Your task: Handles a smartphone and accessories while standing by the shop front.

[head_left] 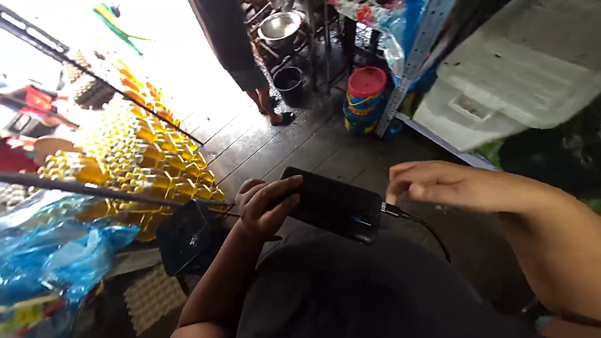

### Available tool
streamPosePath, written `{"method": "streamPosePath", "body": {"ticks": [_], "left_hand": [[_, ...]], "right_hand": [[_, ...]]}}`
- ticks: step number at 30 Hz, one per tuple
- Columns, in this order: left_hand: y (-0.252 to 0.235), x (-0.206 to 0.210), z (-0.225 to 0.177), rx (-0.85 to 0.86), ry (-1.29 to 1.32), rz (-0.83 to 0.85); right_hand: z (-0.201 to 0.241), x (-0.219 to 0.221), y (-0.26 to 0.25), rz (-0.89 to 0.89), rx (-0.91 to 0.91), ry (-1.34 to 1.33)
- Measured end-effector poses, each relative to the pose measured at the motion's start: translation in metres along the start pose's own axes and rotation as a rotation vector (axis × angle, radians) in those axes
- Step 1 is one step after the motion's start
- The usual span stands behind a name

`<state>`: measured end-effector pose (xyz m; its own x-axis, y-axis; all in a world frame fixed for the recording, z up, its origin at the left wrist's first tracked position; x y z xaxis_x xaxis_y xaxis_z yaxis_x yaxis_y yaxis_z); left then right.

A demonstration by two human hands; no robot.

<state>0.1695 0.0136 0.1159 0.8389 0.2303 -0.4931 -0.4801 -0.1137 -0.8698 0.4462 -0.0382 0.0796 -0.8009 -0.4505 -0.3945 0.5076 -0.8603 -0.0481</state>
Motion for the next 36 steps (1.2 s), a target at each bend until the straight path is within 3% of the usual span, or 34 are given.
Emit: {"method": "streamPosePath", "body": {"ticks": [5,9,15,21,24,26,30,33,36], "left_hand": [[0.027,-0.009,0.008,-0.078,-0.196,-0.013],[0.051,-0.022,0.025,-0.163,-0.23,0.003],[0.09,-0.037,0.087,-0.234,-0.245,0.026],[0.139,-0.064,0.205,-0.344,-0.277,-0.051],[0.155,-0.083,0.271,-0.393,-0.311,0.003],[0.166,-0.092,0.327,-0.573,-0.253,0.092],[0.21,-0.093,0.441,-1.126,0.052,0.277],[0.236,-0.09,0.504,-1.326,0.232,0.312],[0.255,-0.081,0.56,-1.47,0.339,0.341]], "right_hand": [[-0.014,0.017,-0.051,0.239,0.138,-0.213],[-0.029,0.028,-0.1,0.282,0.203,-0.34],[-0.051,0.043,-0.198,0.439,0.241,-0.278],[-0.074,0.061,-0.343,0.525,0.341,-0.401],[-0.085,0.071,-0.424,0.541,0.401,-0.373],[-0.093,0.073,-0.476,0.515,0.375,-0.204],[-0.112,0.063,-0.576,0.388,0.126,0.311],[-0.124,0.074,-0.637,0.39,-0.023,0.485],[-0.144,0.078,-0.69,0.409,-0.078,0.496]]}}
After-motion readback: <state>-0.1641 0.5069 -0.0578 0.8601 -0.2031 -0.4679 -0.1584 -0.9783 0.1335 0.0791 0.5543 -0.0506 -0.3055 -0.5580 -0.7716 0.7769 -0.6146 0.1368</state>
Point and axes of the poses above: each hand's wrist, its own y-axis away from the middle knuckle, its own x-axis out of the palm, z = x × y, the point moved 8 cm from there along -y, towards the middle knuckle, and after that the axes turned 4 degrees about -y, right-handed, at the moved point
